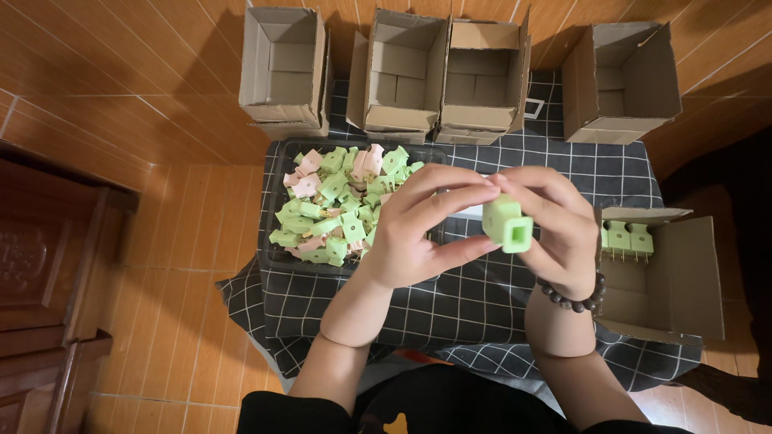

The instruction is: The person assembles power converters by picking up green plastic components and white socket blocks, aligning them, and snapping them together by hand before placing the assembled units into a cardboard box.

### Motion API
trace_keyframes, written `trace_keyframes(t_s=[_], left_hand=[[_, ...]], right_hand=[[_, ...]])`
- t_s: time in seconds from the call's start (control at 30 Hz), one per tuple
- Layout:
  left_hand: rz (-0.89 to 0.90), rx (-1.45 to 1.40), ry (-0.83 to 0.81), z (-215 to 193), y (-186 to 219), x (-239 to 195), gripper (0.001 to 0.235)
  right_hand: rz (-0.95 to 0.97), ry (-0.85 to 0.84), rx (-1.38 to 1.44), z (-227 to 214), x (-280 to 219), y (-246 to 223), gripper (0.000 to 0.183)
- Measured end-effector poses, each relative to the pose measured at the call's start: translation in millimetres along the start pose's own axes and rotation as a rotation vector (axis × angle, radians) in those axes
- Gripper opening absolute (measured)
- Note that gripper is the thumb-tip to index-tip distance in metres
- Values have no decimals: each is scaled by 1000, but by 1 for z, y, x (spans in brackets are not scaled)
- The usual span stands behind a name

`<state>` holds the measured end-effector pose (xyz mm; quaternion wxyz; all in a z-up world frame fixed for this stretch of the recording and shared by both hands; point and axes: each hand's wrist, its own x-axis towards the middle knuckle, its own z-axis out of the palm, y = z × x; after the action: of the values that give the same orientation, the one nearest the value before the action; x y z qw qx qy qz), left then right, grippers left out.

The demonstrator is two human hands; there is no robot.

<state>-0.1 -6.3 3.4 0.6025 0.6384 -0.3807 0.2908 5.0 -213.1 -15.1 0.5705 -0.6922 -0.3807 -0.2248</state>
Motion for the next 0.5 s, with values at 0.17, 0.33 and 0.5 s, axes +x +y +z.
trace_keyframes(t_s=[0.17, 0.33, 0.5], left_hand=[[45, 69, 23, 1, 3, 3, 41], [9, 26, 1, 1, 7, 3, 39], [55, 139, -10, -7, 6, 1, 39]], right_hand=[[-11, -42, -69, 2, 2, -2, 46], [-48, 49, -53, 0, 1, 2, 56], [-184, 138, 12, -4, -7, 14, 49]])
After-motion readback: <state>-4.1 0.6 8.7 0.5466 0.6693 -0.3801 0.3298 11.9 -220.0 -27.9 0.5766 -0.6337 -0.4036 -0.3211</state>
